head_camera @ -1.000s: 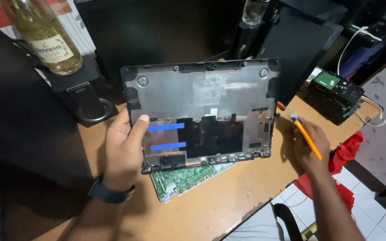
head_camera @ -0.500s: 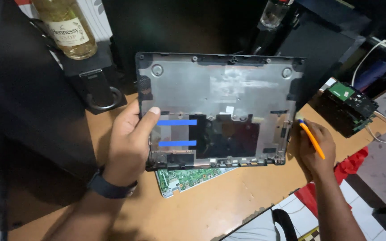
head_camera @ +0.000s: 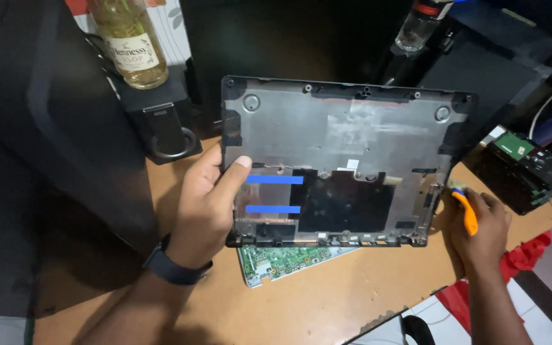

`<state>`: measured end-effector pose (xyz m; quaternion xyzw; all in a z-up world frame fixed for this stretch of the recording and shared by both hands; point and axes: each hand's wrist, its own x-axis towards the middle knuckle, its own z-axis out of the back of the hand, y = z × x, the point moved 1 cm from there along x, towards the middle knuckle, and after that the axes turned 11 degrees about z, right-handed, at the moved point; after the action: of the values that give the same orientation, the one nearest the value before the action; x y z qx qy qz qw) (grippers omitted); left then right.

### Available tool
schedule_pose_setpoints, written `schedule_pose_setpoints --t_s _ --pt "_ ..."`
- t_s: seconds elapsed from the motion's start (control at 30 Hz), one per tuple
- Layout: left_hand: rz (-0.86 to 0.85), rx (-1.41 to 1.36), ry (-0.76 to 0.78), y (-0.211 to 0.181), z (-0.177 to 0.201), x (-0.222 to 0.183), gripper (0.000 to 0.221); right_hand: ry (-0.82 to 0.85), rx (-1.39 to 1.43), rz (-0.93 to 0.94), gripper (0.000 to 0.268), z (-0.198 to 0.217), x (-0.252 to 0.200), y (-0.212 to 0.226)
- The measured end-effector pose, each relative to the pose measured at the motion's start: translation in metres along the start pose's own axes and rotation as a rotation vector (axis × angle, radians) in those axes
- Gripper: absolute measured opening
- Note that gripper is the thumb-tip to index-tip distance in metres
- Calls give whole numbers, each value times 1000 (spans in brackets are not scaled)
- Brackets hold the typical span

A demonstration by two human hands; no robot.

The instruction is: Cleaning and disassembling a laptop using a brush and screwdriver at a repair bench.

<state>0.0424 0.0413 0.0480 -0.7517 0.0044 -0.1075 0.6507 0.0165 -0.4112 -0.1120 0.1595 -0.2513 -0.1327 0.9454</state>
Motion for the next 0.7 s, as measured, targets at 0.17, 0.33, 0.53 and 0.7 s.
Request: schedule_pose_setpoints --t_s 0.17,0.33,0.53,0.7 --pt "12 -74 17 3 -1 -1 26 18 57 -74 58 10 0 19" --pt "37 -103 44 7 -1 -4 33 35 68 -45 55 8 -2 13" --pt "-16 -21 40 3 2 -5 36 61 7 37 62 3 1 4" --pt "-5 49 -10 6 6 -3 35 30 -29 50 63 -1 0 -2"
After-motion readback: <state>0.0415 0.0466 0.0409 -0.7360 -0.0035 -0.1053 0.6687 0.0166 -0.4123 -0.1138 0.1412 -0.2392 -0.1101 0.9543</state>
